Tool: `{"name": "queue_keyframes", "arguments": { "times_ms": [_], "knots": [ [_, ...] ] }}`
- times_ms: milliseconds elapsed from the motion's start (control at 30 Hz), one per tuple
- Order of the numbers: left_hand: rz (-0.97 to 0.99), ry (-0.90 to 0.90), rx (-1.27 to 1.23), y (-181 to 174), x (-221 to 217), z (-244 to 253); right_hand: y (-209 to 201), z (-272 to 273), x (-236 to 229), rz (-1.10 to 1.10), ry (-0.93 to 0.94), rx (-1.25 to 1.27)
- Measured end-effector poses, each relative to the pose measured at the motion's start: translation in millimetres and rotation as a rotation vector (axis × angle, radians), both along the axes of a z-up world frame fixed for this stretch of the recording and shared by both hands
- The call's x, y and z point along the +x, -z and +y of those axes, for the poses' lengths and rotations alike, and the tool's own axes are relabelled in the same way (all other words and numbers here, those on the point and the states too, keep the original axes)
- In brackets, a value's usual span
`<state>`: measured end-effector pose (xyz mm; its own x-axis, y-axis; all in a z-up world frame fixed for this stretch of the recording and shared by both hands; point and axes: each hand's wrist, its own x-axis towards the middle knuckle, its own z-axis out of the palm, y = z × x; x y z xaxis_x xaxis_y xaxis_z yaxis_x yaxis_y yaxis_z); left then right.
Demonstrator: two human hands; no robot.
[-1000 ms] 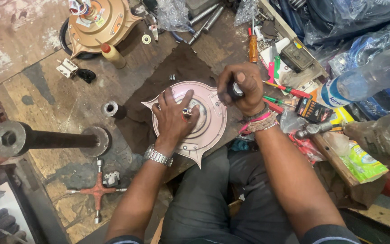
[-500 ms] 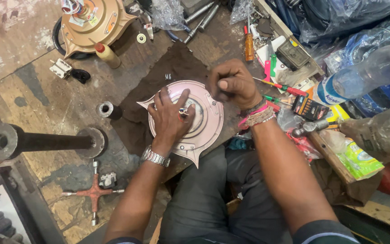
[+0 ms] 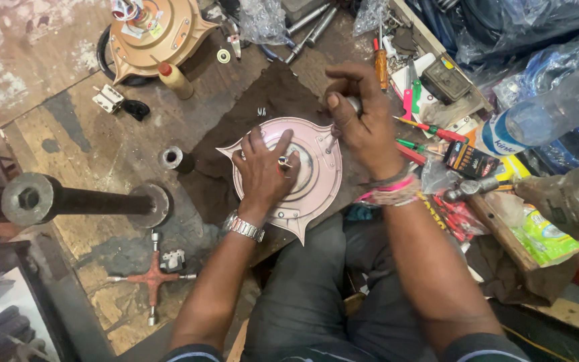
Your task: The person is assembling a pink, star-shaped electrical component, likely a ceiling fan housing. They use a screwdriver to tighten screws on the central hub and a hammer to tap the component into place. The person also handles small metal parts and wires, securing them to the assembly.
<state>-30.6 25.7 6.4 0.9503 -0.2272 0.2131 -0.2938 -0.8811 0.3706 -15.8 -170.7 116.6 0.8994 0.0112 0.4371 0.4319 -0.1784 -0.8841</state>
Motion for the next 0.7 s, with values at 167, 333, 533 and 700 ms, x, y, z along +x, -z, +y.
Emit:
{"name": "queue_keyframes", "arguments": {
  "times_ms": [167,333,533,700],
  "knots": [
    [0.004,-0.009,0.020,0.0,3.7,-0.7,-49.6,-26.2,-7.8,-0.323,-0.289,-0.554],
    [0.038,-0.014,0.019,3.2,2.3,0.2,-47.8,-47.4,-2.5,-0.022,-0.473,-0.545],
    [0.041,-0.024,0.019,4.4,2.8,-1.1,-12.5,-23.4,-28.4,-0.058,0.073,-0.695],
    [0.064,-0.025,0.008,5.1,0.7,-0.4,-19.7,-22.9,-37.3,-0.032,0.182,-0.882]
  ]
}}
